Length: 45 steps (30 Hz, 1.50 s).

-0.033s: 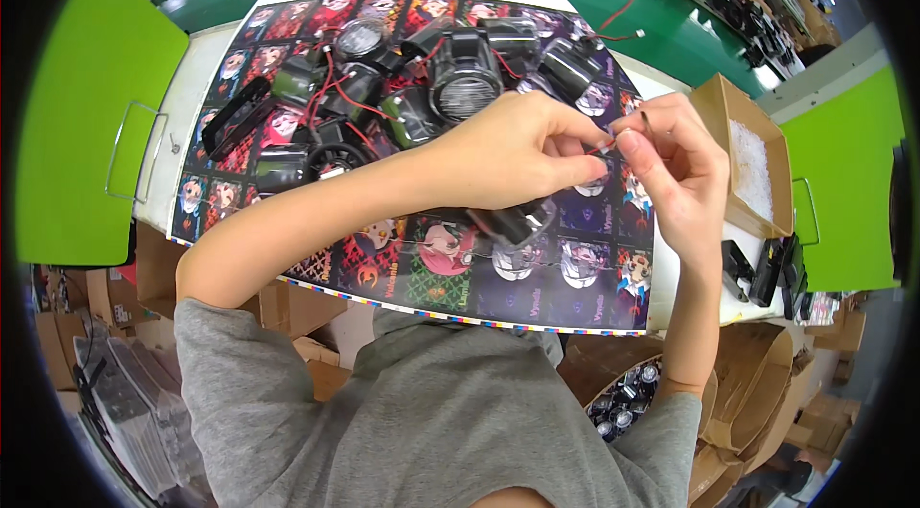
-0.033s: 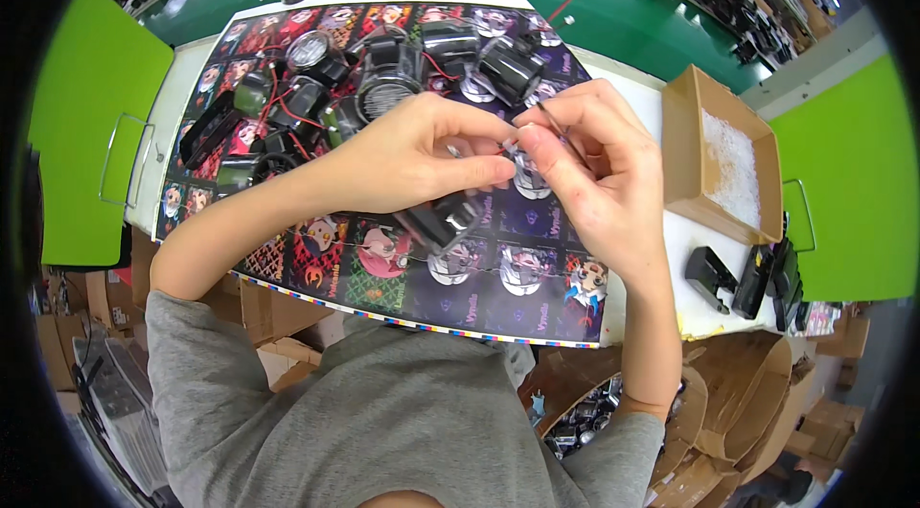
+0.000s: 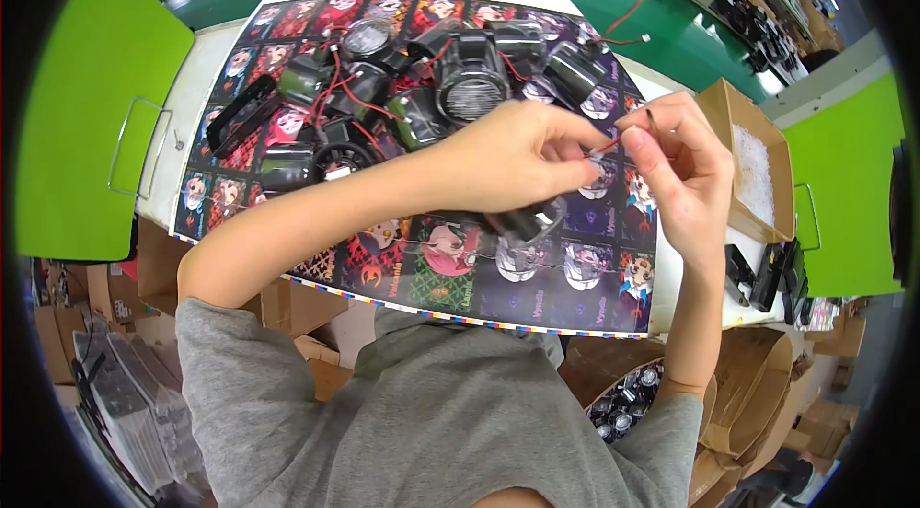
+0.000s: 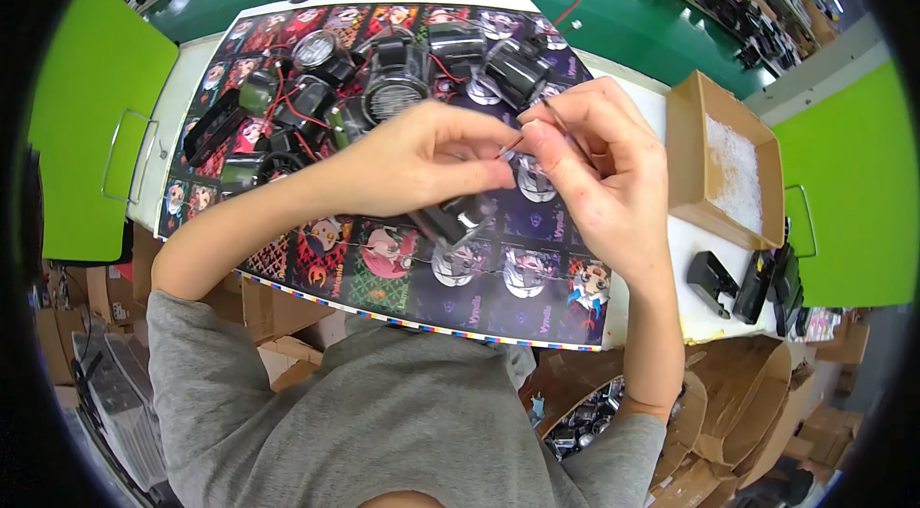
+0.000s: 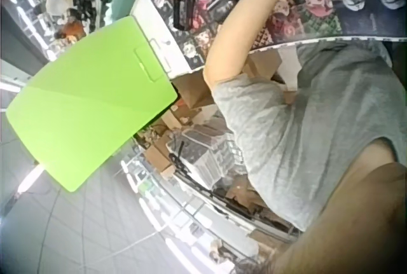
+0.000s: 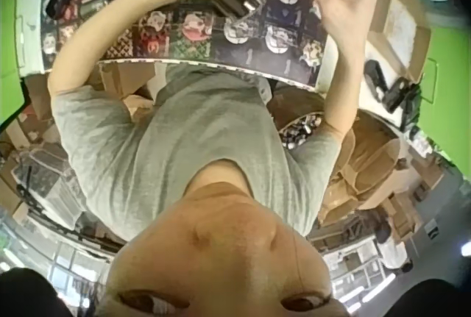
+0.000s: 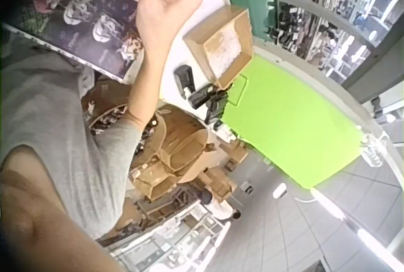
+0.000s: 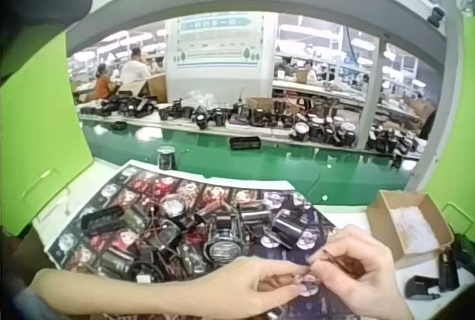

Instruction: Assembling small electronic lamp components by connecting wires to internal connectors and fitting housings.

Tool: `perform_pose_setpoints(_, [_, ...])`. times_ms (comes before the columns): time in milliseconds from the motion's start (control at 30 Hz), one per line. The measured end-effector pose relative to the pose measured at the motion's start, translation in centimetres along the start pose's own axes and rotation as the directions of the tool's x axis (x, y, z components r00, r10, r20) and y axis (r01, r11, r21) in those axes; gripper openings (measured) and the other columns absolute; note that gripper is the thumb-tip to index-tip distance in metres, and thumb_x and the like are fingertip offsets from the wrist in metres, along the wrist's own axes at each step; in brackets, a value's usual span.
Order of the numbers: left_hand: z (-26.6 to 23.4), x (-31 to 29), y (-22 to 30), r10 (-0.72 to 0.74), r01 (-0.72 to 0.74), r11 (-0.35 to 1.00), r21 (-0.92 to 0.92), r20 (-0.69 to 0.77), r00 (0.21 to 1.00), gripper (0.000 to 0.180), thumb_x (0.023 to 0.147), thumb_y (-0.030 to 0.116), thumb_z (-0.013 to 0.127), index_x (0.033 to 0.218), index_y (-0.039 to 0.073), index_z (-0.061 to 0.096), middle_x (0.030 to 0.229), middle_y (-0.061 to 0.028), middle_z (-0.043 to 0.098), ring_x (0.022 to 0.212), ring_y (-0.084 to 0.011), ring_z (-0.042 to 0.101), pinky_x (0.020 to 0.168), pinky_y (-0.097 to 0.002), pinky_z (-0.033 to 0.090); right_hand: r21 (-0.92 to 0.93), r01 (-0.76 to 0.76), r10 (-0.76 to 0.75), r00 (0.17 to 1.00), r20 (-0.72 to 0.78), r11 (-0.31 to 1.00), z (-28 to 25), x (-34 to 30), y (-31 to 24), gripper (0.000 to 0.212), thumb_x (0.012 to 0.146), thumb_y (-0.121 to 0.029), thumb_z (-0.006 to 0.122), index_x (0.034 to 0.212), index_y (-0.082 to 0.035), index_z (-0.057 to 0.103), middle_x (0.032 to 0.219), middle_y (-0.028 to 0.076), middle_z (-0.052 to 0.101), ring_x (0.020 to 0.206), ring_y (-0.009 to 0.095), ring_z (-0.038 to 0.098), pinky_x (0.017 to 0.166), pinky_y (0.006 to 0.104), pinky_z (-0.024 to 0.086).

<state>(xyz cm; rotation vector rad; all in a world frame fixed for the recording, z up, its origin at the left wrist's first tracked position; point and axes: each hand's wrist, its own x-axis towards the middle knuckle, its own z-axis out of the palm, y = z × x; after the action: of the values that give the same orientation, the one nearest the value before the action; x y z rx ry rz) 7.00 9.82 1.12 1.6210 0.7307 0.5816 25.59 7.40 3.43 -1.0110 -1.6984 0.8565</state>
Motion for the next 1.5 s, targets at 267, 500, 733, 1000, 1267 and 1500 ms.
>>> perform_pose_setpoints(267, [1.0,-3.0,-2.7,0.317,-0.235,0.861,0.451,-0.114,0.942,0.037,0.079,0.012,0.062,0.113,0.001,0.055,0.111,-0.0153,0.057,0.099,-0.0285,0.057,0.084,-0.0354,0.046,-0.06,0.049,-0.044,0.996,0.08,0.997,1.4,1.4,-1.2,0.005,0.083,-0.004,0.061,0.085,0.0,0.059,0.078,-0.001,0.052,0.06,0.001,0.042,0.049,0.0164,0.031])
perform_pose_setpoints(500, [3.2,-2.7,-3.2,0.527,-0.327,0.777,0.538,-0.272,0.805,0.032,0.074,0.014,0.069,0.103,0.009,0.06,0.116,-0.0147,0.046,0.107,-0.0322,0.051,0.085,-0.0378,0.044,0.125,-0.088,0.062,0.979,0.196,0.988,-0.5,0.4,-1.5,0.007,0.088,-0.005,0.055,0.091,0.001,0.054,0.083,0.005,0.061,0.058,0.0,0.045,0.047,0.014,0.033])
perform_pose_setpoints(733, [4.0,-0.3,-3.4,0.394,-0.235,0.847,0.477,-0.267,0.879,0.031,0.072,0.02,0.072,0.092,0.007,0.052,0.104,-0.0136,0.052,0.097,-0.0316,0.056,0.081,-0.0373,0.045,0.162,-0.151,0.14,0.987,0.072,0.975,-2.9,-0.4,1.4,0.013,0.092,-0.013,0.052,0.093,-0.001,0.054,0.081,0.008,0.064,0.044,-0.002,0.031,0.039,0.0144,0.022])
perform_pose_setpoints(1000, [5.3,1.7,-2.9,0.283,-0.048,0.701,0.712,-0.215,0.935,0.052,0.076,0.029,0.063,0.12,0.005,0.05,0.096,-0.0152,0.056,0.086,-0.0306,0.056,0.075,-0.0393,0.045,0.125,-0.224,0.239,0.963,-0.126,0.967,-3.8,-0.6,2.5,0.016,0.092,-0.017,0.053,0.094,-0.001,0.055,0.076,0.009,0.066,0.042,-0.001,0.031,0.038,0.0156,0.022])
perform_pose_setpoints(1267, [4.3,2.5,-4.5,0.143,-0.096,0.974,0.207,-0.222,0.964,0.042,0.075,0.021,0.069,0.112,0.003,0.058,0.089,-0.0088,0.064,0.075,-0.011,0.058,0.067,-0.0251,0.046,0.063,-0.21,0.216,0.967,-0.136,0.976,-2.7,0.2,2.6,0.016,0.092,-0.017,0.053,0.094,-0.002,0.055,0.075,0.009,0.066,0.044,-0.001,0.035,0.039,0.0156,0.025])
perform_pose_setpoints(1500, [6.5,2.2,-5.5,0.294,-0.297,0.953,0.065,-0.442,0.848,0.031,0.078,0.002,0.048,0.108,0.001,0.057,0.074,-0.0031,0.057,0.066,-0.0065,0.052,0.06,-0.0227,0.042,-0.066,-0.199,0.177,0.952,-0.25,0.978,-2.1,-1.4,1.8,0.022,0.091,-0.017,0.052,0.101,0.002,0.059,0.074,0.004,0.062,0.047,-0.001,0.034,0.041,0.0157,0.023])
